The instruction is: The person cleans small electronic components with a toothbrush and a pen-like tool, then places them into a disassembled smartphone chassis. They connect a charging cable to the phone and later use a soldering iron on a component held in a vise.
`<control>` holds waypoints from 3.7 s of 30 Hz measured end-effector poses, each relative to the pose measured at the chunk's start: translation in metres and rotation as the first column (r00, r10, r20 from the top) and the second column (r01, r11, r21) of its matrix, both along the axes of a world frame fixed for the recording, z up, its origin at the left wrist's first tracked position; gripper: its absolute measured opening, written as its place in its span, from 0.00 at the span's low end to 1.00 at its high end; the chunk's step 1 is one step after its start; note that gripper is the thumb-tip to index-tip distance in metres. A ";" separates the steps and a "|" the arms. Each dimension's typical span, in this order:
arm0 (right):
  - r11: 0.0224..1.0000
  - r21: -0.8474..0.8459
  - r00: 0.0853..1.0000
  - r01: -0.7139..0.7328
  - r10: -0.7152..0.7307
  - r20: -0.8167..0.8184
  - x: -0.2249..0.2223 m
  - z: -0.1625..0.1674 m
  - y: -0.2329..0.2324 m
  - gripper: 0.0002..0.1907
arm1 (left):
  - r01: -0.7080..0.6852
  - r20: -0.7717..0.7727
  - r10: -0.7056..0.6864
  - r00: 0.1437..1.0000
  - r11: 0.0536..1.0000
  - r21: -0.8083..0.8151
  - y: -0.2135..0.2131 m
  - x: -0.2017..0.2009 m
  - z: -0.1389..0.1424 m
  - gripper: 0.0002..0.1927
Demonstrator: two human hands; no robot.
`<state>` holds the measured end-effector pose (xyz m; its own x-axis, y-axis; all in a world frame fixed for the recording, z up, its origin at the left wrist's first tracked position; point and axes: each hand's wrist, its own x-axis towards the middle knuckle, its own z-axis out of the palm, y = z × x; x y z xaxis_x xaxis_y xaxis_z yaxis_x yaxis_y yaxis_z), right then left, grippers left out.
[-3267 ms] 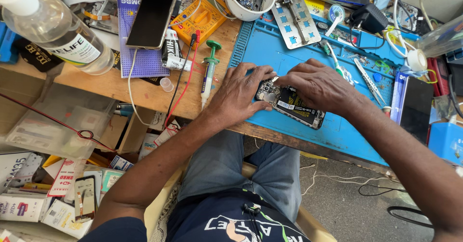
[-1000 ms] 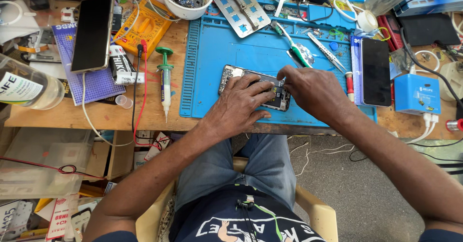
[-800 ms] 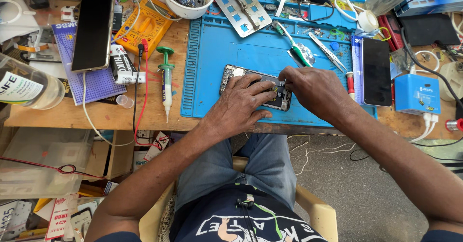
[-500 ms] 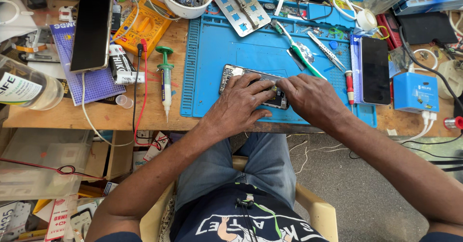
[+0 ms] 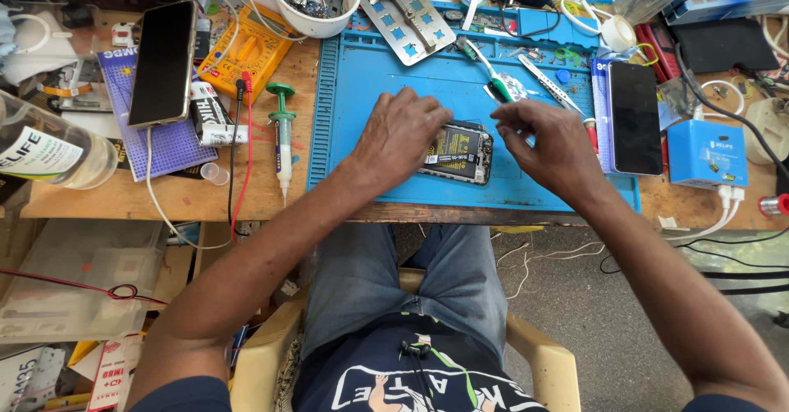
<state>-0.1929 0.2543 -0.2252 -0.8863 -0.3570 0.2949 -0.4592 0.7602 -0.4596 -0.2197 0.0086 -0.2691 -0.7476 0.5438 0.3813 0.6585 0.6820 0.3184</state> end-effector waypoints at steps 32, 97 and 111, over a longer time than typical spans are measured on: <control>0.950 0.266 0.981 0.166 -0.187 0.054 0.023 -0.006 -0.016 0.14 | 0.092 -0.024 -0.090 0.996 0.991 0.095 0.002 0.029 0.009 0.34; 0.986 -0.096 0.990 0.134 -0.138 -0.035 0.044 -0.055 0.027 0.15 | 0.014 0.121 -0.044 0.992 0.970 0.242 0.042 0.040 -0.006 0.14; 0.985 -0.092 0.989 0.149 -0.150 -0.013 0.021 -0.064 0.031 0.08 | -0.022 0.210 -0.019 0.978 0.981 0.192 0.051 0.019 -0.013 0.11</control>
